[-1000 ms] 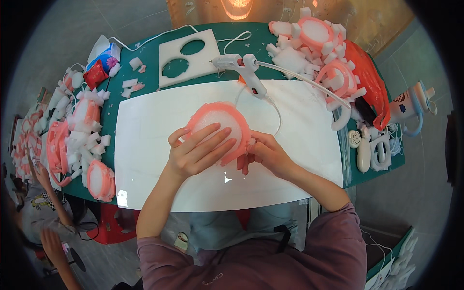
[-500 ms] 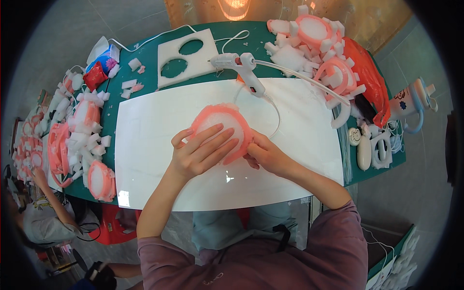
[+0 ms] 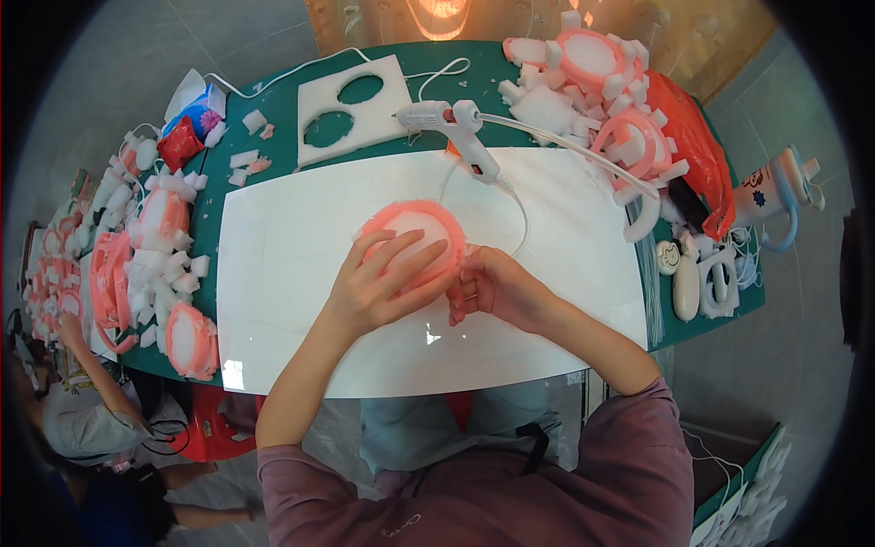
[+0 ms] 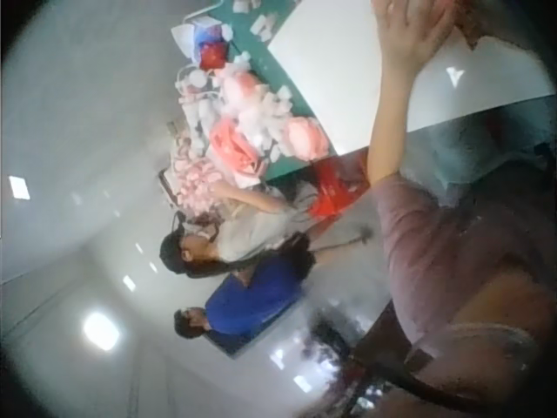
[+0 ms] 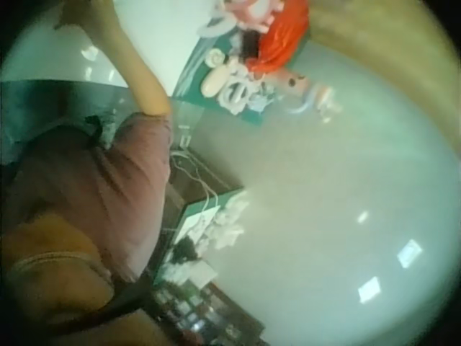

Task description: Gluing pink and white foam pieces together using a hot glue gun to assemble products.

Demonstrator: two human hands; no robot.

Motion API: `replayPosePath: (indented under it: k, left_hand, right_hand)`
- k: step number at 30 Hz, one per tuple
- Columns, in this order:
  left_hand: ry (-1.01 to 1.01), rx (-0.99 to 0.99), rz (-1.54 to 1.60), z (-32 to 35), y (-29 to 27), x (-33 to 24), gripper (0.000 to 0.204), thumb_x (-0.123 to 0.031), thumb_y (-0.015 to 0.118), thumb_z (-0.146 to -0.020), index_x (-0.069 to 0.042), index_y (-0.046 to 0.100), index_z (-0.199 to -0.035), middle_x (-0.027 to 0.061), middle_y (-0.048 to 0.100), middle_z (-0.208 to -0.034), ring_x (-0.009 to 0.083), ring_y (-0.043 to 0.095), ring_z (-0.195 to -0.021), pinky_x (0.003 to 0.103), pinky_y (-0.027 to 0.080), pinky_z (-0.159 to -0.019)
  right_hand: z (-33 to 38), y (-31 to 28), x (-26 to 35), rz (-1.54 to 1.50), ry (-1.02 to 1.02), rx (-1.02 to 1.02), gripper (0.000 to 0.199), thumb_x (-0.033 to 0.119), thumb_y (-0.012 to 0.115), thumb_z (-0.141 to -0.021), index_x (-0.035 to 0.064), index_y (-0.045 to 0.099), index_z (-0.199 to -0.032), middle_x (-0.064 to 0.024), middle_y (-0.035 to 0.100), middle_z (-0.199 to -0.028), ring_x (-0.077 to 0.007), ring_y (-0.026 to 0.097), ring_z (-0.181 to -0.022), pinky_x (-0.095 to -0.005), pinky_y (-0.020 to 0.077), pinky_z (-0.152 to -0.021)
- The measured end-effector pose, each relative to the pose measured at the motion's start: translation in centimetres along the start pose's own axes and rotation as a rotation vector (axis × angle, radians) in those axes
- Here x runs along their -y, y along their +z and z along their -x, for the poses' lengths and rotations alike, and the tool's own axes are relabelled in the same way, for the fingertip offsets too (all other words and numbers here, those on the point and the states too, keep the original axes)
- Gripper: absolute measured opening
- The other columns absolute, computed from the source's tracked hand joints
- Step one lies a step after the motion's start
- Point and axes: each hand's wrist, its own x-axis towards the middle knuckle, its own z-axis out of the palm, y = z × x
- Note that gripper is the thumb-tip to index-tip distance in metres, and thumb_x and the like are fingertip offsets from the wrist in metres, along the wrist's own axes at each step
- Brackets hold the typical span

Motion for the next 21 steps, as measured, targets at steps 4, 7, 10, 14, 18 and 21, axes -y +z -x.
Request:
replayPosePath:
  k: [4,7,10,14,18,21]
  left_hand:
    - [0.042,-0.031,-0.003,0.0,-0.1,0.0,0.019,-0.017,0.065,-0.067,-0.023,0.064,-0.084,0.0004,0.062,-0.107,0.0202,0.057,-0.098,0.033,0.042,-0.081]
    - [0.077,-0.061,-0.055,0.1,-0.2,-0.3,0.014,-0.018,0.065,-0.069,-0.023,0.064,-0.082,-0.0001,0.063,-0.103,0.0202,0.058,-0.097,0.033,0.042,-0.081]
    - [0.099,-0.056,-0.113,0.1,-0.3,-0.4,0.010,-0.019,0.064,-0.072,-0.023,0.063,-0.081,-0.0011,0.064,-0.101,0.0207,0.059,-0.097,0.032,0.041,-0.082]
    - [0.147,-0.028,-0.153,0.1,-0.2,-1.0,0.007,-0.021,0.062,-0.075,-0.023,0.063,-0.082,-0.0013,0.064,-0.103,0.0210,0.059,-0.097,0.031,0.040,-0.085]
    - [0.147,-0.025,-0.159,0.4,0.0,-1.4,0.008,-0.022,0.059,-0.078,-0.023,0.063,-0.085,-0.0013,0.064,-0.101,0.0211,0.060,-0.097,0.031,0.038,-0.089]
    - [0.147,-0.033,-0.165,0.3,-0.1,-1.6,0.011,-0.022,0.059,-0.079,-0.023,0.064,-0.088,-0.0013,0.065,-0.100,0.0209,0.060,-0.098,0.031,0.037,-0.090]
  right_hand:
    - [0.2,0.4,0.4,-0.009,-0.021,0.001,0.024,0.026,0.041,-0.088,0.0042,0.049,-0.094,-0.0078,0.056,-0.075,-0.0168,0.057,-0.068,-0.0331,0.0505,-0.068]
    - [0.2,0.5,0.2,-0.020,-0.013,0.006,0.022,0.024,0.041,-0.088,0.0042,0.048,-0.095,-0.0077,0.055,-0.077,-0.0166,0.057,-0.068,-0.0329,0.0504,-0.068]
    - [0.4,0.6,0.0,-0.026,-0.011,0.005,0.020,0.022,0.041,-0.087,0.0045,0.047,-0.094,-0.0069,0.054,-0.076,-0.0156,0.055,-0.064,-0.0315,0.0495,-0.064]
    - [0.6,0.5,0.0,0.015,0.031,-0.053,0.018,0.018,0.038,-0.085,0.0055,0.046,-0.094,-0.0042,0.049,-0.074,-0.0125,0.046,-0.055,-0.0284,0.0455,-0.057]
    - [0.7,1.0,-0.3,0.030,0.011,-0.094,0.022,0.015,0.034,-0.084,0.0055,0.045,-0.101,-0.0033,0.047,-0.073,-0.0108,0.042,-0.054,-0.0269,0.0427,-0.054]
    - [1.0,1.6,0.0,0.102,-0.009,-0.123,0.031,0.012,0.032,-0.085,0.0056,0.041,-0.113,-0.0035,0.046,-0.074,-0.0099,0.041,-0.055,-0.0251,0.0413,-0.052]
